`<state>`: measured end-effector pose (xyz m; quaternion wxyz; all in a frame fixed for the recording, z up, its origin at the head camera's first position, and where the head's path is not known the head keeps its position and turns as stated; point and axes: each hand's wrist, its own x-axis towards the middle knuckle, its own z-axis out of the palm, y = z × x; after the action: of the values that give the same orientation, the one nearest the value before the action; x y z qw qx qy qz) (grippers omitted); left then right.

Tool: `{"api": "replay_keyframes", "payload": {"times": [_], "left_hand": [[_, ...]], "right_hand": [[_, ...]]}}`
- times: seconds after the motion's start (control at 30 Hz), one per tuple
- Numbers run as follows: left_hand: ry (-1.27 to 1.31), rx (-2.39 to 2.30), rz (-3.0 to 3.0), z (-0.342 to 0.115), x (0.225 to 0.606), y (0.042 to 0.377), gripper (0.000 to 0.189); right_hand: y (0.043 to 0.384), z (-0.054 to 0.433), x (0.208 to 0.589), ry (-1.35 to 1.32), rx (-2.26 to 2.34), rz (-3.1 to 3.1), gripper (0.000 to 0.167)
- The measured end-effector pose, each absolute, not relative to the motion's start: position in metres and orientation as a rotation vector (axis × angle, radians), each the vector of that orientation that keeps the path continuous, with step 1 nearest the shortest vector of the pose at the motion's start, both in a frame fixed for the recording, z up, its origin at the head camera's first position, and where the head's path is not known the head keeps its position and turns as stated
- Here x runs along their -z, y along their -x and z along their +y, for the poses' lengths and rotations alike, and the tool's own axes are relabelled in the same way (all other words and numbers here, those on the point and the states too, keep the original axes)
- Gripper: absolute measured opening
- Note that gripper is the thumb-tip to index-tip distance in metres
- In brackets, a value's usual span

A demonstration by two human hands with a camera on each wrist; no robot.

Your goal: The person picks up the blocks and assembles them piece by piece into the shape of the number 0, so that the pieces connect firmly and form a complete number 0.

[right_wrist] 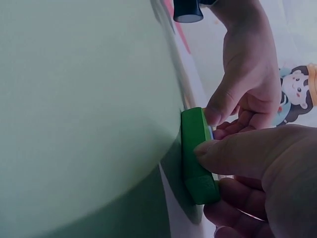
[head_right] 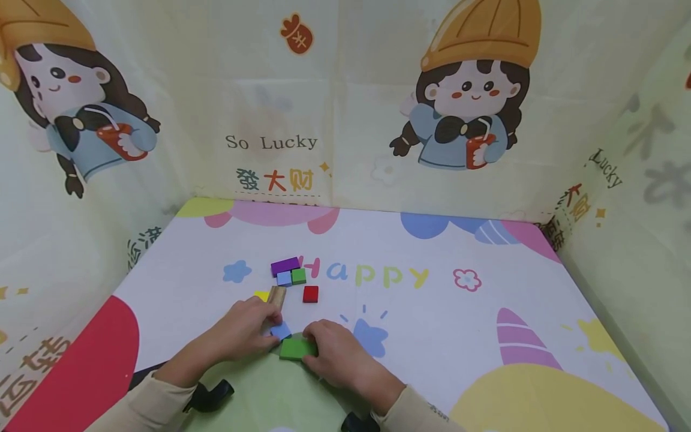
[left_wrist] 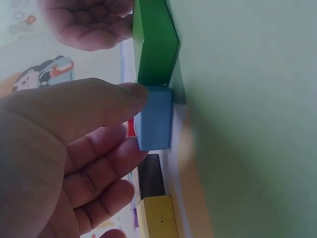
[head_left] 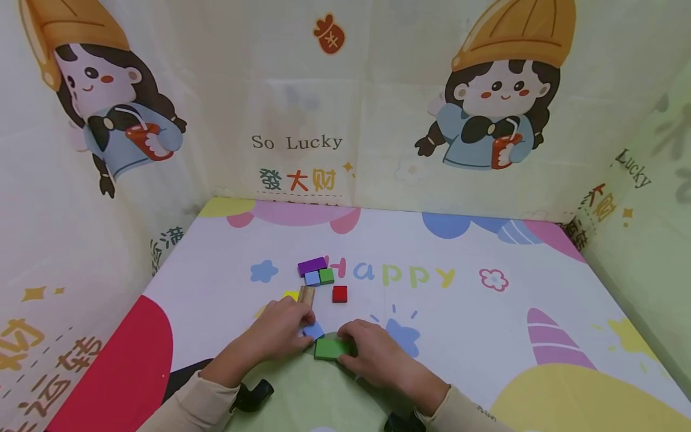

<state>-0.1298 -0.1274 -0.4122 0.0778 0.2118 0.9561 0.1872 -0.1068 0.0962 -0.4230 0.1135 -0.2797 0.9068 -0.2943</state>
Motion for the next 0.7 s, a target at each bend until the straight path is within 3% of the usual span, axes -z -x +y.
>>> {"api": "replay_keyframes", "payload": {"times": [0.7], "left_hand": [[-0.705,-0.574,2.873,-0.1324,0.4126,0.1258,0.016]], "right_hand": [[0.1025,0.0925,0.4258,0.846,0.861,2.666,0.029]]}}
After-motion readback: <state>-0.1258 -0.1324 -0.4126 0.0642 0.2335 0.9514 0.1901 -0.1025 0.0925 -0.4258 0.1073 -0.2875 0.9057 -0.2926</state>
